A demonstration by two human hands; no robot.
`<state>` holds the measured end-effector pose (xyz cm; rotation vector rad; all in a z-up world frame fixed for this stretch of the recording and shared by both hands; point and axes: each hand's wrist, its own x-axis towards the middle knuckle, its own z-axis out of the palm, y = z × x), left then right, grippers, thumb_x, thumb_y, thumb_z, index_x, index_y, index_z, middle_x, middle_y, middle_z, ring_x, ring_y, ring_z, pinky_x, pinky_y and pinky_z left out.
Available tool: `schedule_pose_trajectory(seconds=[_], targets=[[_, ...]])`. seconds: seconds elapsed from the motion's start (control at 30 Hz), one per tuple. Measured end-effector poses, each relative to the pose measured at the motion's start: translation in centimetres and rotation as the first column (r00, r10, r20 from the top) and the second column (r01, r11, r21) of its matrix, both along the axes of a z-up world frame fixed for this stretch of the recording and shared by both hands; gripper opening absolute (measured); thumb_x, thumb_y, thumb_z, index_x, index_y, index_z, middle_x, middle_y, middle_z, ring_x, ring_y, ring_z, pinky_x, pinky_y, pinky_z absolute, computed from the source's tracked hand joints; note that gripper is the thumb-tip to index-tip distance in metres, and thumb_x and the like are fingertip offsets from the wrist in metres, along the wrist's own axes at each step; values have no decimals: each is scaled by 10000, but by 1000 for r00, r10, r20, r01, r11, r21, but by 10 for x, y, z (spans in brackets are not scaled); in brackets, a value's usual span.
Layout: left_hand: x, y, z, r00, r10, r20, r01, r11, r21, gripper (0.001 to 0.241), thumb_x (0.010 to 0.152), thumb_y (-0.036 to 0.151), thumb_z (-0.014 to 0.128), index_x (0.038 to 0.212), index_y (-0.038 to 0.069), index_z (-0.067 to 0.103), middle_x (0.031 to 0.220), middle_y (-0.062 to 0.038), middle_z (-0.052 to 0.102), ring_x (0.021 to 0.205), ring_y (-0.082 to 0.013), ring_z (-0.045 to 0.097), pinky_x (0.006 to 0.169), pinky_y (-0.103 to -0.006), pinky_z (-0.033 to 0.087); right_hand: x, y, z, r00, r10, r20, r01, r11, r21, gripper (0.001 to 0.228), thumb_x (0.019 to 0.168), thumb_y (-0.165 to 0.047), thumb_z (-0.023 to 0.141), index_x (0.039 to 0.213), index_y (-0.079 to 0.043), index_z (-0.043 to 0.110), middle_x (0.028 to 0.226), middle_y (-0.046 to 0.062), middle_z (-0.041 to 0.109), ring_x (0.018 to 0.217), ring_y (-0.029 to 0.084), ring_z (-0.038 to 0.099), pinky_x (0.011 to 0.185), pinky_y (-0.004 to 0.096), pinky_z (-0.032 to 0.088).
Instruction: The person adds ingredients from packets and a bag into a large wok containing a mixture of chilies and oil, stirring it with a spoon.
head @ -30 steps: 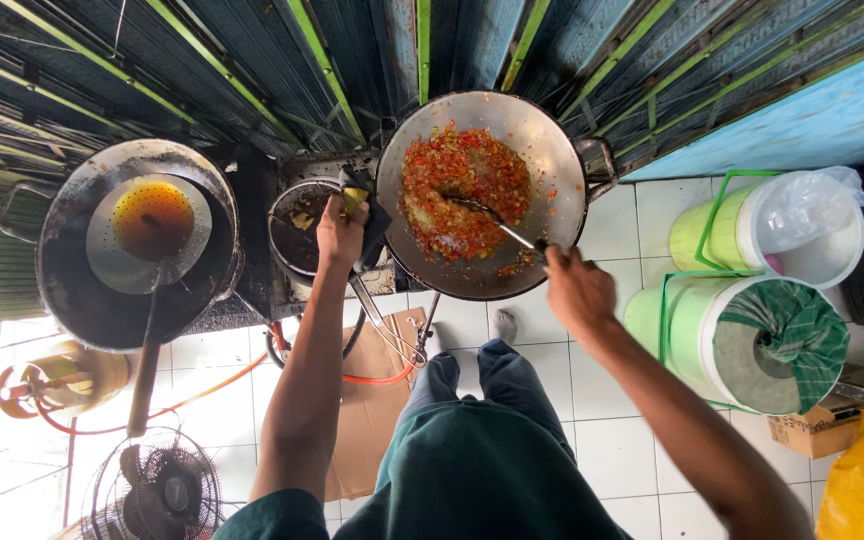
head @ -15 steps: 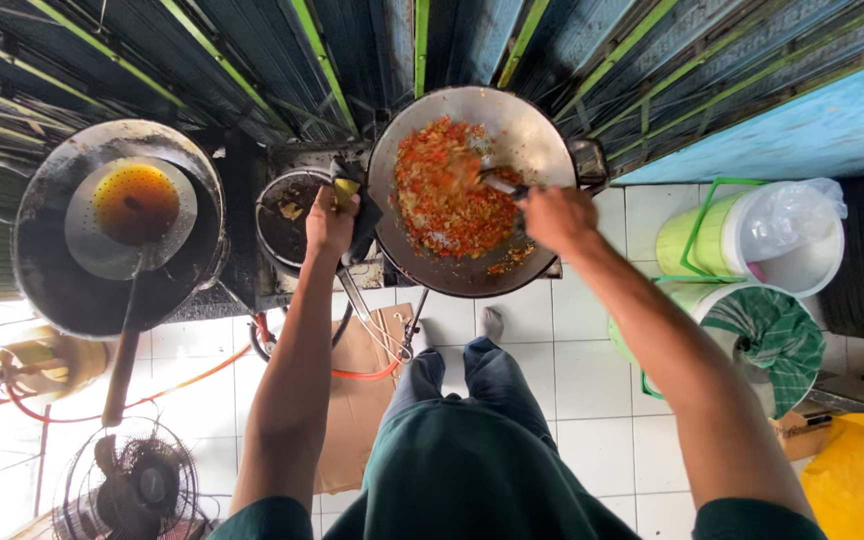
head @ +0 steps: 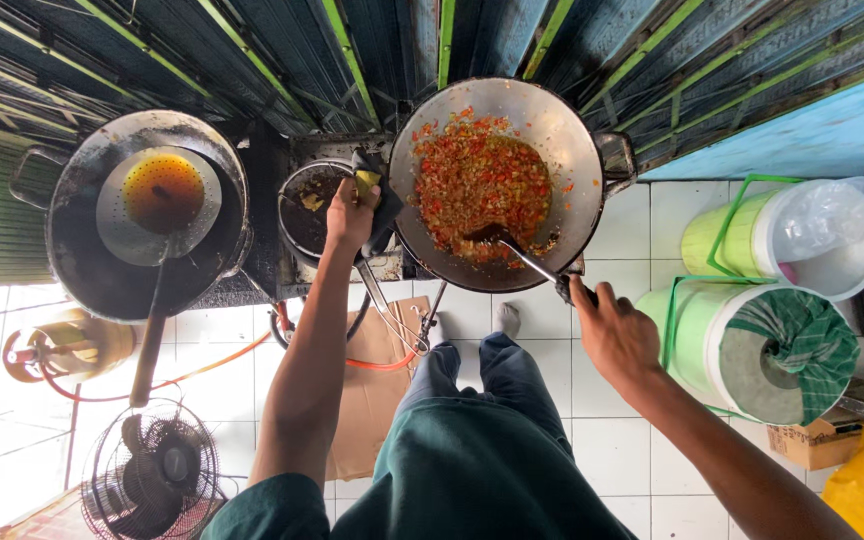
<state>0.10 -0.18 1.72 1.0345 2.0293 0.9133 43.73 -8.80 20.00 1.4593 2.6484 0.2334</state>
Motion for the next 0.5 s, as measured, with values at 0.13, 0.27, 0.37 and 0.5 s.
schedule_pose_trajectory(seconds=[0.13, 0.27, 0.37, 0.5], targets=[[-1, 2, 3, 1000, -9, -21, 9, 1000, 26, 392, 964, 393, 716, 1145, 65, 599, 925, -125, 709, 785, -240, 668, 707, -388, 528, 9, -9, 7, 980, -22, 199, 63, 977, -203, 561, 882, -193, 623, 1434, -143, 534, 945, 72, 608, 570, 211, 670, 441, 352, 556], [0, 4, 8, 999, -30, -39, 27, 996, -90, 396, 973, 418, 700, 1140, 74, 599, 966, -121, 713, 820, -255, 683, 728, -403, 532, -24, 24, -33, 977, -41, 210, 98, 959, -267, 580, 923, -161, 563, 1486, -71, 456, 1098, 138, 628, 601, 225, 704, 442, 352, 574], [2, 6, 9, 999, -25, -33, 21, 993, -116, 403, 959, 423, 695, 1159, 89, 591, 961, -122, 715, 823, -267, 688, 731, -411, 534, -62, 60, -55, 986, -89, 145, 129, 944, -304, 597, 940, -143, 541, 1509, -5, 422, 1178, 192, 629, 585, 246, 722, 443, 374, 579], [2, 4, 5, 999, 8, -46, -10, 999, -48, 386, 945, 395, 723, 1122, 76, 598, 951, -135, 712, 826, -285, 687, 744, -410, 533, -83, 70, -56, 981, -153, 123, 184, 935, -303, 535, 965, -139, 529, 1492, -72, 463, 1130, 153, 647, 620, 278, 717, 498, 406, 578]])
